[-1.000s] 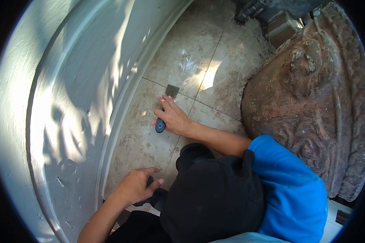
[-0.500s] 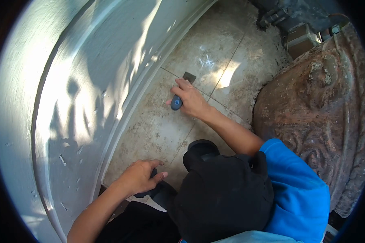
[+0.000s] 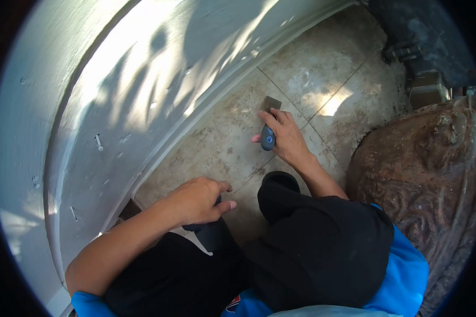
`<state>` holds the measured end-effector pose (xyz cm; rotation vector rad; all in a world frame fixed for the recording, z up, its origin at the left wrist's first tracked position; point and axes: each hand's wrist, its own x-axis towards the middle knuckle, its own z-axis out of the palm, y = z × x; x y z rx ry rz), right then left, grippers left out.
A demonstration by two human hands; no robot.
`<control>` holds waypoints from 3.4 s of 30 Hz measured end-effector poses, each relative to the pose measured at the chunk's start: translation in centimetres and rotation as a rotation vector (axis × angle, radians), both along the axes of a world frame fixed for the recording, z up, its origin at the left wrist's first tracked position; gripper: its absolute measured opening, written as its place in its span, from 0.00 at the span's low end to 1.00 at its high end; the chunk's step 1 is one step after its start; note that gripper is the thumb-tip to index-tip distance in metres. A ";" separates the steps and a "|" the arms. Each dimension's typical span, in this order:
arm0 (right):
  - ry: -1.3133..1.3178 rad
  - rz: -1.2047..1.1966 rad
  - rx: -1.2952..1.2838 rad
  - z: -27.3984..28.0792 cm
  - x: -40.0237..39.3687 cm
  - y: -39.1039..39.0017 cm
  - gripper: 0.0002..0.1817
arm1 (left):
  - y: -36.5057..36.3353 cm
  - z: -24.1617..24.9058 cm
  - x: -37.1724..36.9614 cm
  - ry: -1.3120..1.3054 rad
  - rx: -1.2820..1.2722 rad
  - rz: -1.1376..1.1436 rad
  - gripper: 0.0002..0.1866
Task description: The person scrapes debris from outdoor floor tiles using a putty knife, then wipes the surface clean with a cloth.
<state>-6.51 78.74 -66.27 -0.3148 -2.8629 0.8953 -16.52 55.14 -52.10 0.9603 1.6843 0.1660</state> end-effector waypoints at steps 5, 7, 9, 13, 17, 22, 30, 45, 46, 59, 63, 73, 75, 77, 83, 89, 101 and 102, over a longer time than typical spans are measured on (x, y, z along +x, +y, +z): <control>0.042 0.129 -0.106 -0.1 0.6 -1.1 0.26 | 0.0 0.0 0.3 0.014 -0.004 -0.027 0.26; 0.074 0.144 -0.098 0.2 0.1 -0.7 0.24 | 0.2 0.2 0.2 0.016 -0.008 -0.023 0.26; 0.132 0.109 0.008 0.2 -0.8 0.1 0.21 | 0.2 0.3 0.3 0.013 -0.012 -0.018 0.26; 0.094 0.076 0.062 -0.5 -2.1 0.1 0.24 | 0.0 0.2 0.4 0.007 -0.007 -0.017 0.26; -0.001 0.227 0.044 -0.6 0.0 -5.1 0.31 | 0.3 0.5 0.1 0.009 -0.034 -0.026 0.25; 0.016 0.254 0.025 -0.6 -0.5 -6.3 0.32 | 0.3 0.2 0.0 0.005 -0.034 -0.015 0.25; 0.044 0.400 0.177 -0.5 -1.5 -8.9 0.29 | 0.2 0.1 -0.7 0.004 -0.096 -0.005 0.25; -0.063 0.472 0.385 -2.3 -2.5 -10.2 0.12 | -0.9 -0.5 -1.1 -0.019 -0.338 -0.212 0.23; -0.062 0.421 0.364 -2.8 -3.3 -9.7 0.12 | -1.1 -0.7 -1.1 0.000 -0.317 -0.217 0.23; -0.099 0.402 0.409 -1.7 -4.2 -8.6 0.11 | -1.0 -0.4 -0.9 0.004 -0.299 -0.204 0.23; -0.028 0.264 0.348 -2.2 -6.4 -6.0 0.10 | -0.6 0.4 -1.3 0.038 -0.267 -0.185 0.23; -0.027 0.337 0.441 -2.7 -6.9 -7.1 0.09 | -0.8 -0.1 -0.8 -0.006 -0.274 -0.189 0.23; -0.012 0.420 0.407 -2.3 -6.3 -8.2 0.09 | -0.3 0.0 -1.0 0.012 -0.278 -0.205 0.23; 0.027 0.420 0.340 -2.5 -6.6 -7.4 0.09 | -0.3 0.1 -1.1 0.029 -0.263 -0.201 0.23; 0.024 0.175 0.482 -4.1 -11.0 0.8 0.09 | -1.4 0.4 -0.8 -0.020 -0.290 -0.152 0.22; 0.142 0.320 0.285 -3.5 -7.9 -6.6 0.10 | -0.7 0.2 -0.5 0.007 -0.254 -0.210 0.22; 0.169 0.418 0.331 -3.0 -7.6 -6.3 0.12 | -1.4 1.1 -0.2 0.009 -0.313 -0.188 0.24; 0.188 0.400 0.321 -3.3 -8.1 -5.3 0.11 | -1.7 1.1 -0.1 0.010 -0.312 -0.181 0.24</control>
